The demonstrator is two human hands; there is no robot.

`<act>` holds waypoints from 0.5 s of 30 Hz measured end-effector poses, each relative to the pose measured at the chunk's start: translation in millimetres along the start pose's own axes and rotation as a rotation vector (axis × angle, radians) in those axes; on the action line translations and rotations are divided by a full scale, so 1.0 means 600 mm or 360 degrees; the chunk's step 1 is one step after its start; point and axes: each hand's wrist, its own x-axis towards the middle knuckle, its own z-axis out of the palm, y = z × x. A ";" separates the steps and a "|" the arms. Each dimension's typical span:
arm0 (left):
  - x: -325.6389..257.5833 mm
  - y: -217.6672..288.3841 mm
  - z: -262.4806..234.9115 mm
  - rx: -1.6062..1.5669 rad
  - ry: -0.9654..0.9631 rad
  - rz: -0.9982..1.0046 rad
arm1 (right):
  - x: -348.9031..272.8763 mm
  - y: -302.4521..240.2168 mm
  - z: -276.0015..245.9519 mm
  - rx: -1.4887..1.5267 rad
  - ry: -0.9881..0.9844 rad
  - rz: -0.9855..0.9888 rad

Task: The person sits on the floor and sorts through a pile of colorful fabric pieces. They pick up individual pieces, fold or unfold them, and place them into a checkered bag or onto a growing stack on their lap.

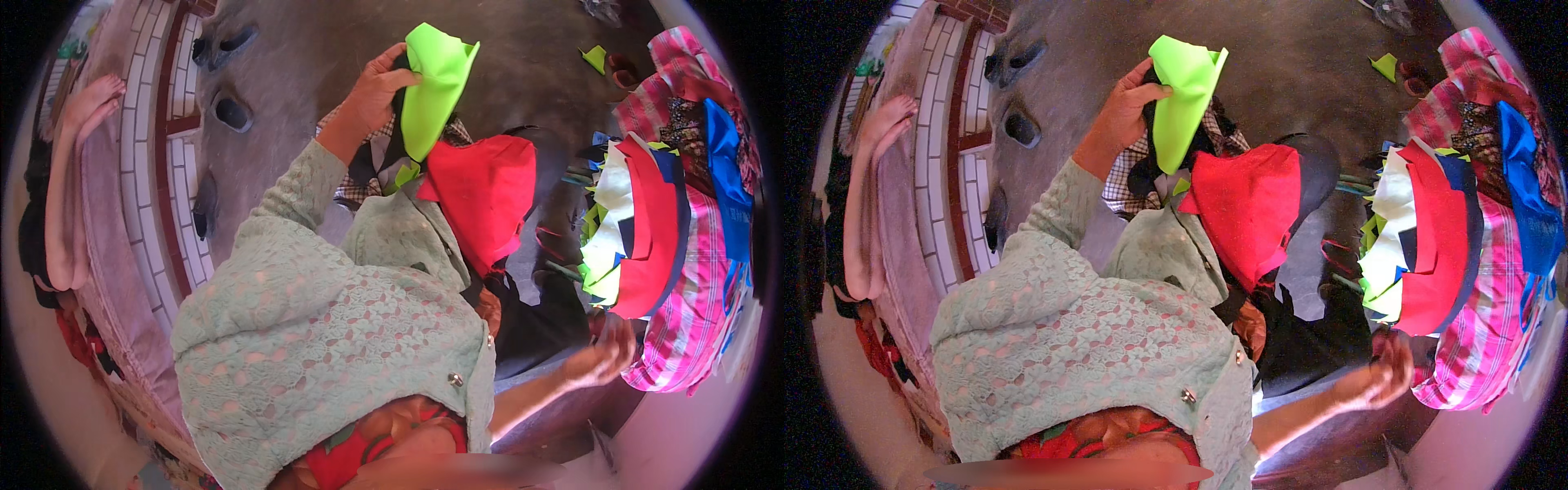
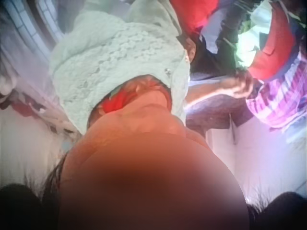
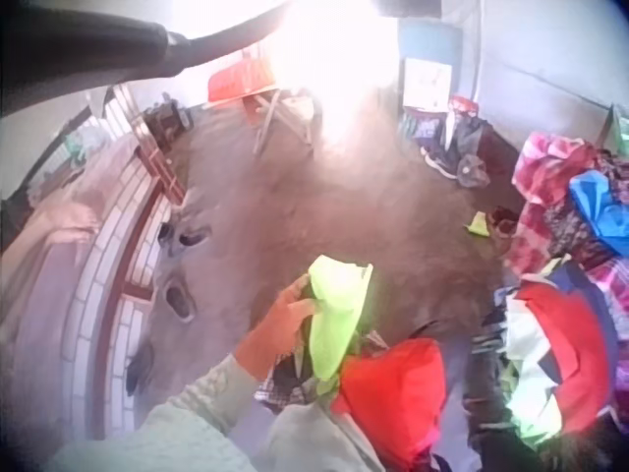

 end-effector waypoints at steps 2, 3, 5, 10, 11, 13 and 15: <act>-0.019 -0.006 0.050 -0.0016 -0.0176 0.0006 | 0.004 -0.003 0.089 0.0304 -0.0410 0.0069; -0.029 -0.005 0.080 0.0072 -0.0301 0.0079 | 0.007 -0.008 0.155 0.0540 -0.0620 0.0234; -0.044 -0.014 0.120 0.0133 -0.0452 0.0151 | 0.009 -0.029 0.285 0.0932 -0.0888 0.0576; -0.042 -0.023 0.168 0.0887 -0.0960 0.0532 | -0.028 -0.038 0.427 0.0915 -0.1070 0.0788; -0.036 -0.013 0.162 0.0888 -0.1009 0.0405 | -0.028 -0.034 0.433 0.1028 -0.1032 0.0865; -0.025 0.003 0.143 0.0877 -0.1106 0.0155 | -0.025 -0.025 0.446 0.1259 -0.0949 0.1009; -0.014 0.016 0.104 0.1005 -0.1087 0.0172 | -0.042 0.037 0.405 0.0763 -0.0792 0.0829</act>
